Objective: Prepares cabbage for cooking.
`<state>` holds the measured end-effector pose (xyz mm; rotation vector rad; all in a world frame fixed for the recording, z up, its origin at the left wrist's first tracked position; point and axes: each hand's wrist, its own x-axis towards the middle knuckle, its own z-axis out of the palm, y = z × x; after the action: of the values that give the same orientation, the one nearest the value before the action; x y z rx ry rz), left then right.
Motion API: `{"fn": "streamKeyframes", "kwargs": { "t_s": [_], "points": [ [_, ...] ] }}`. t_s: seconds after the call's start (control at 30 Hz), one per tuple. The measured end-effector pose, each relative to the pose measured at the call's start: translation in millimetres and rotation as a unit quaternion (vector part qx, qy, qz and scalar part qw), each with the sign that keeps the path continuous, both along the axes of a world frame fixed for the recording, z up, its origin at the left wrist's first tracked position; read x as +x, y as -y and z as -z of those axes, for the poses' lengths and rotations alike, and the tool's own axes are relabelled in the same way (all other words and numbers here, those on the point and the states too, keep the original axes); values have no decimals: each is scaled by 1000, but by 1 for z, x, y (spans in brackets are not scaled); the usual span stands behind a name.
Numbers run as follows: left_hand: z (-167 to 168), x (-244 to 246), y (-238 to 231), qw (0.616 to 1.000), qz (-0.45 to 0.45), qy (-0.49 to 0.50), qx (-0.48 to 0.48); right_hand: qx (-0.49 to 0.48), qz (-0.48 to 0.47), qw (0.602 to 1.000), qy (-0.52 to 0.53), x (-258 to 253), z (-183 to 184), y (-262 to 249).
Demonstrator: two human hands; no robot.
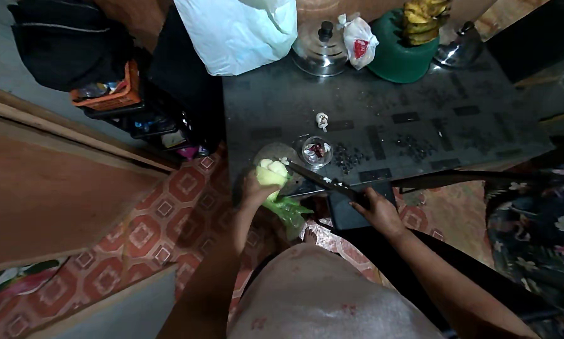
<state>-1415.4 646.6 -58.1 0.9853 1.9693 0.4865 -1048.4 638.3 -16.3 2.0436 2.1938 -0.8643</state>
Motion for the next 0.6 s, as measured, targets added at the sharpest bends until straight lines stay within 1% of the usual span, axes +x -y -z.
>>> {"fn": "streamKeyframes", "kwargs": {
  "t_s": [0.13, 0.23, 0.3, 0.4, 0.5, 0.6],
  "points": [
    [9, -12, -12, 998, 1, 58, -30, 79, 28, 996, -41, -1, 13, 8],
    [8, -11, -19, 996, 10, 68, -53, 106, 31, 993, -45, 0, 15, 10],
    [8, -7, -23, 997, -6, 60, -42, 103, 37, 993, -50, -1, 15, 12],
    [4, 3, -24, 998, -38, 44, 19, 89, 51, 993, -62, -5, 15, 16],
    [-3, 12, -23, 998, -25, -5, 53, 65, 68, 993, -76, -12, 16, 20],
    [-3, 13, -23, 999, 8, -31, 38, 52, 89, 988, -111, -16, 18, 23]
  ]
}}
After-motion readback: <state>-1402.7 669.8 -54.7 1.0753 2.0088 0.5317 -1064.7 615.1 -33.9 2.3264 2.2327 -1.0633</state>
